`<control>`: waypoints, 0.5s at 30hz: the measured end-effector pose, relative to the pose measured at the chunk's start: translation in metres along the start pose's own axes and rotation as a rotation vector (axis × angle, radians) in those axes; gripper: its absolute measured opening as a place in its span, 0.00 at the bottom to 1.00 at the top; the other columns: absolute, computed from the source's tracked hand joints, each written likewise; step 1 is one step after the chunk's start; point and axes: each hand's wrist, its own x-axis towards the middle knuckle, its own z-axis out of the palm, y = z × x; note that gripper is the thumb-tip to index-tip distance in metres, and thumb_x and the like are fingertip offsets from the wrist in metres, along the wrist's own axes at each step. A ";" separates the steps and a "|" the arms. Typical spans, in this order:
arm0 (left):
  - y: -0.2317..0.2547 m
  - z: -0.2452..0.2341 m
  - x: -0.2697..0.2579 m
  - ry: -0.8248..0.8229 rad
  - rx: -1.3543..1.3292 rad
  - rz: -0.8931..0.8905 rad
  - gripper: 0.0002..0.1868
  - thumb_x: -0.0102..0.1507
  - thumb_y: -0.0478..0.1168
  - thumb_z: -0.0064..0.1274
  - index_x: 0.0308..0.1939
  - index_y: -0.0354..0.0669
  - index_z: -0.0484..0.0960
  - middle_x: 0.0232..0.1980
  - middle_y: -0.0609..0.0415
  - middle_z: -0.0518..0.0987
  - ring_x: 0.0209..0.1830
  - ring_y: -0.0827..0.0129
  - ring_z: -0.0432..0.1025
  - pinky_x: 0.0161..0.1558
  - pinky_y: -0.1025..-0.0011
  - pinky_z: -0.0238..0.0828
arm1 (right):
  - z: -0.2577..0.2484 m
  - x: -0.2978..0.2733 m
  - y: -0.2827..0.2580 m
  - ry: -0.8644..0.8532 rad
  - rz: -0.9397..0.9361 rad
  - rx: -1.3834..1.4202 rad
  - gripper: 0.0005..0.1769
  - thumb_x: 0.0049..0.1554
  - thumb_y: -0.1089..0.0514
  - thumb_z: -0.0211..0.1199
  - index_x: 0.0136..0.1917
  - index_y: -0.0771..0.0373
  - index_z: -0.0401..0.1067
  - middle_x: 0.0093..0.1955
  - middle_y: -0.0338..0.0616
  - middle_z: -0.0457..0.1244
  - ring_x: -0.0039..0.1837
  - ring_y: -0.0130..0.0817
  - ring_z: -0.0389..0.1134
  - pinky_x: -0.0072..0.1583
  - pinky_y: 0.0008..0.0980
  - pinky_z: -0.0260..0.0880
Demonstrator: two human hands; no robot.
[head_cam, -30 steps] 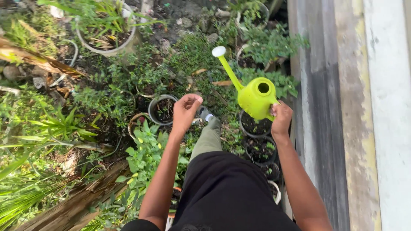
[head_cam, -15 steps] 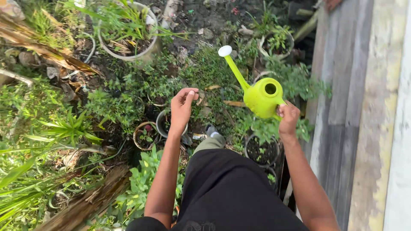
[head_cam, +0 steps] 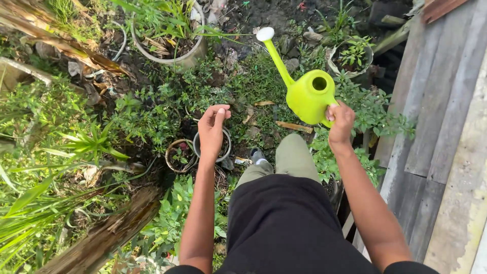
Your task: Watering several potted plants in a backyard garden using a small green watering can.
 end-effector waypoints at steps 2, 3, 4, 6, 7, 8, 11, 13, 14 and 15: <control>-0.013 -0.006 -0.002 0.026 -0.016 -0.005 0.10 0.72 0.37 0.49 0.51 0.36 0.83 0.44 0.58 0.82 0.45 0.77 0.75 0.50 0.77 0.70 | 0.006 0.010 0.002 -0.032 0.008 0.000 0.14 0.59 0.57 0.53 0.33 0.62 0.61 0.33 0.35 0.54 0.37 0.25 0.53 0.43 0.28 0.51; -0.018 -0.010 -0.002 0.045 -0.031 -0.006 0.10 0.72 0.37 0.49 0.51 0.36 0.83 0.44 0.58 0.82 0.45 0.76 0.75 0.51 0.77 0.70 | 0.010 0.015 0.003 -0.059 0.012 0.001 0.14 0.60 0.57 0.53 0.34 0.62 0.61 0.33 0.35 0.54 0.37 0.25 0.53 0.43 0.28 0.51; -0.021 -0.013 -0.003 0.058 -0.032 -0.008 0.10 0.72 0.37 0.49 0.51 0.36 0.83 0.44 0.58 0.82 0.45 0.76 0.75 0.51 0.77 0.70 | 0.014 0.022 0.005 -0.072 0.017 -0.001 0.14 0.60 0.57 0.53 0.34 0.62 0.61 0.33 0.35 0.54 0.37 0.25 0.53 0.43 0.28 0.51; -0.026 -0.020 -0.008 0.095 -0.010 -0.034 0.10 0.72 0.37 0.49 0.51 0.35 0.84 0.43 0.57 0.82 0.44 0.76 0.74 0.49 0.77 0.69 | 0.021 0.033 0.010 -0.116 0.024 0.016 0.13 0.60 0.57 0.53 0.34 0.62 0.61 0.33 0.35 0.54 0.37 0.24 0.53 0.43 0.28 0.51; -0.026 -0.022 -0.010 0.110 -0.009 -0.040 0.10 0.72 0.37 0.49 0.51 0.35 0.84 0.43 0.57 0.82 0.44 0.76 0.74 0.49 0.77 0.69 | 0.023 0.036 0.012 -0.129 0.035 0.015 0.13 0.60 0.57 0.53 0.34 0.62 0.61 0.33 0.35 0.54 0.37 0.24 0.53 0.43 0.28 0.51; -0.025 -0.024 -0.009 0.135 -0.022 -0.044 0.11 0.72 0.37 0.49 0.50 0.35 0.84 0.43 0.57 0.82 0.44 0.76 0.74 0.50 0.77 0.69 | 0.027 0.042 0.014 -0.144 0.036 0.022 0.13 0.59 0.57 0.53 0.34 0.62 0.61 0.34 0.36 0.54 0.37 0.24 0.53 0.43 0.28 0.51; -0.018 -0.027 -0.005 0.202 -0.004 -0.052 0.11 0.72 0.37 0.48 0.50 0.36 0.83 0.43 0.58 0.82 0.44 0.77 0.75 0.51 0.77 0.70 | 0.040 0.059 0.017 -0.179 0.049 0.031 0.12 0.59 0.58 0.53 0.34 0.62 0.61 0.33 0.36 0.55 0.37 0.24 0.52 0.43 0.28 0.51; -0.014 -0.026 -0.001 0.242 0.024 -0.061 0.11 0.72 0.38 0.48 0.50 0.36 0.83 0.43 0.58 0.82 0.44 0.77 0.75 0.50 0.78 0.70 | 0.046 0.070 0.017 -0.197 0.061 0.029 0.12 0.58 0.58 0.53 0.34 0.62 0.61 0.33 0.36 0.55 0.36 0.24 0.52 0.42 0.27 0.51; -0.012 -0.024 0.003 0.253 0.034 -0.056 0.11 0.72 0.37 0.48 0.49 0.36 0.84 0.42 0.57 0.82 0.44 0.77 0.75 0.50 0.78 0.70 | 0.048 0.078 0.017 -0.214 0.075 0.029 0.12 0.58 0.58 0.52 0.34 0.62 0.61 0.32 0.36 0.54 0.36 0.24 0.52 0.42 0.27 0.51; -0.010 -0.021 0.008 0.263 0.045 -0.051 0.11 0.72 0.37 0.48 0.49 0.36 0.84 0.42 0.57 0.82 0.44 0.77 0.75 0.50 0.77 0.70 | 0.050 0.086 0.016 -0.231 0.089 0.030 0.11 0.57 0.58 0.51 0.33 0.62 0.61 0.32 0.35 0.54 0.36 0.24 0.52 0.42 0.27 0.50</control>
